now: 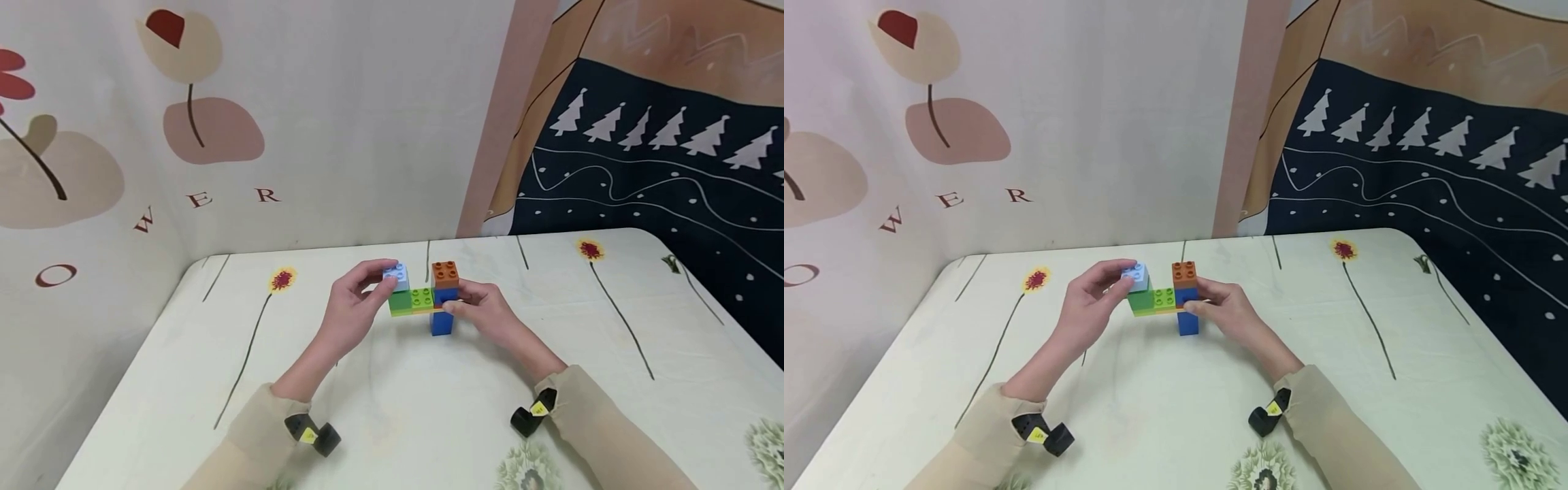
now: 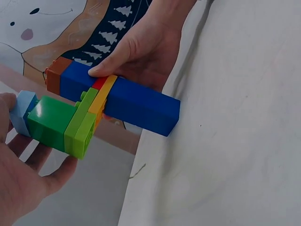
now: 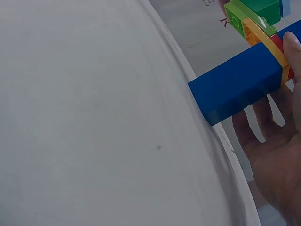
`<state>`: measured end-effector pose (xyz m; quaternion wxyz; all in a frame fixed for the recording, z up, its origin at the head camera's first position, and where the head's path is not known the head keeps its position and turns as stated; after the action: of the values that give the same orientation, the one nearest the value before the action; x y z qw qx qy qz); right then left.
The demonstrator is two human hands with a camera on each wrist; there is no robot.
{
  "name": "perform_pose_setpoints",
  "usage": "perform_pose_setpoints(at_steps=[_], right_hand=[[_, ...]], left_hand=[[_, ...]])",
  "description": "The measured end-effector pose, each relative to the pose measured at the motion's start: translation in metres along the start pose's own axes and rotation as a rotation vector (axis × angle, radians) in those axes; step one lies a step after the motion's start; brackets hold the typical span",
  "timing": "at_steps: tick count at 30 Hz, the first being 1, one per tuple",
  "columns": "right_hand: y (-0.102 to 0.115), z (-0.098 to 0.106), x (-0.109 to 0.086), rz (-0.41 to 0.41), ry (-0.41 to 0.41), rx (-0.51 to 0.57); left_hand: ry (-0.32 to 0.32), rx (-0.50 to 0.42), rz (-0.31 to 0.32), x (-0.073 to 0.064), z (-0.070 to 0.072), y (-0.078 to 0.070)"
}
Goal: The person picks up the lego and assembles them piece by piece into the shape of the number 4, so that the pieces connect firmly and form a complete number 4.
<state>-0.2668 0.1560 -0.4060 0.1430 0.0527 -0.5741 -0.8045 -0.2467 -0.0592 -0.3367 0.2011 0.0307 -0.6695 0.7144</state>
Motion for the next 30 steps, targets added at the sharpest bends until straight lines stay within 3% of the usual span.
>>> perform_pose_setpoints(at_steps=[5,10,21,30], right_hand=[[0.0,-0.001,0.0,0.001,0.002,0.017],[-0.001,-0.001,0.001,0.0,0.003,0.02],[0.001,-0.001,0.0,0.013,0.004,0.018],[0.0,-0.002,-0.001,0.014,0.009,0.02]], left_hand=[[-0.029,-0.015,-0.024,0.0,0.0,-0.003],[-0.037,-0.006,-0.007,0.0,0.0,-0.002],[0.004,-0.084,-0.04,-0.001,-0.001,0.002],[-0.001,-0.126,0.043,-0.001,-0.003,0.014]])
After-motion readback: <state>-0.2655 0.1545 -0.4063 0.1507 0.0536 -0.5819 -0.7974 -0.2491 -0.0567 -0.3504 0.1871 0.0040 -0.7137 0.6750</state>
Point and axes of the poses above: each hand's wrist, its own x-axis towards the middle knuckle, its own z-axis out of the back of the hand, y = z × x, the point moved 6 cm from there along x, towards the middle knuckle, and after that the axes turned 6 degrees about -x, right-handed, at the moved point
